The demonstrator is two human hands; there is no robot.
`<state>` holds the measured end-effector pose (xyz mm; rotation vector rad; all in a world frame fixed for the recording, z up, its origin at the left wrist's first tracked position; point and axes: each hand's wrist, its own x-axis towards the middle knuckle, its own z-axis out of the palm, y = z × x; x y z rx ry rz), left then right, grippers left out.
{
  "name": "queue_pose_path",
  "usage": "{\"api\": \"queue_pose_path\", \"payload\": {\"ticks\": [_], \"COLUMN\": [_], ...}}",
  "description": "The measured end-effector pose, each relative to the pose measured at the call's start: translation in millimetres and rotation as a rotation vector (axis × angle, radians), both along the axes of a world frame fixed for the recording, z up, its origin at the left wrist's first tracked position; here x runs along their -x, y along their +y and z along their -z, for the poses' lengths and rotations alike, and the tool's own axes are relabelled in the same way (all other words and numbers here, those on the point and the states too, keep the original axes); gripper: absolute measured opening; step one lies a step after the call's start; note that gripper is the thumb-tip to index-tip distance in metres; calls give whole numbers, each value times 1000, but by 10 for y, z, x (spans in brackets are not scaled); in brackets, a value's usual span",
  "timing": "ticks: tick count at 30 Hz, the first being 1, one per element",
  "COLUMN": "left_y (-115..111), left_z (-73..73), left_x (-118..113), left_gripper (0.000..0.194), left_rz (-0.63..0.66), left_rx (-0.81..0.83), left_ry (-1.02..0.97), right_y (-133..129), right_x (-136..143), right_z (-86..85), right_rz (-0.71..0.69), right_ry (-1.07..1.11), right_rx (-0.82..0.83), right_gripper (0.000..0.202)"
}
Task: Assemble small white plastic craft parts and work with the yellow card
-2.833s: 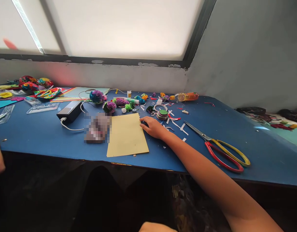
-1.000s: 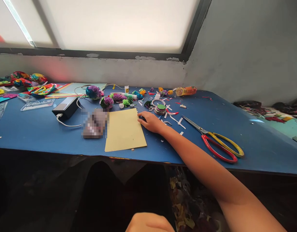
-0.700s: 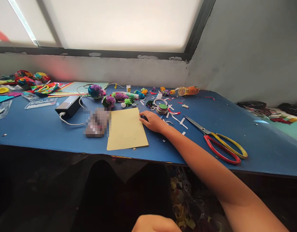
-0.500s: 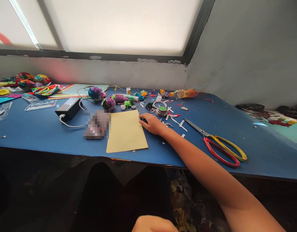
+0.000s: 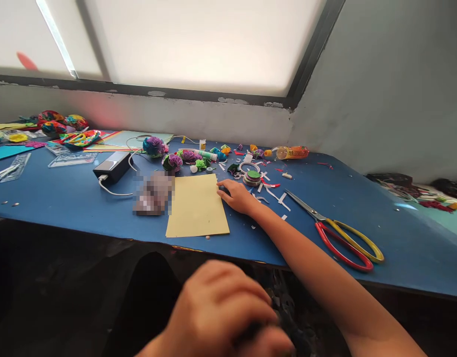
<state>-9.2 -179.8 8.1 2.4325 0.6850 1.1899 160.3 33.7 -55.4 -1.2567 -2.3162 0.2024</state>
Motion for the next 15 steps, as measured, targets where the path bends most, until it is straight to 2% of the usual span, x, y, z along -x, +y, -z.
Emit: {"api": "queue_pose_path", "payload": {"ticks": [2,3,4,5,7,9,12,15], "left_y": [179,272,359,434,535,567,537,499], "left_z": [122,204,291,376,520,613,668,674], "left_x": [127,206,290,370,502,578,601,577], "left_gripper": [12,17,23,29,37,35,32,30], "left_rz": [-382,-527,-645,-700,-752,-739,-666,-593], "left_rx": [36,53,84,101,110,106,88,71], "left_ry": [130,218,308,329,344,357,379,370], "right_y": [-29,-53,-85,-124,-223,-343,-545,-758], "right_x": [14,25,39,55,90,124,168,205], "right_z": [-35,-64,-101,-149,-271,-420,-633,-730], "right_rz": [-16,-30,-48,-73,-141,-217,-254,-290], "right_ry": [5,4,-1,-12,-59,-135,-228,-266], "right_rx": [-20,-27,-31,-30,-8,42,106,112], "right_gripper": [30,30,31,31,32,30,35,43]}}
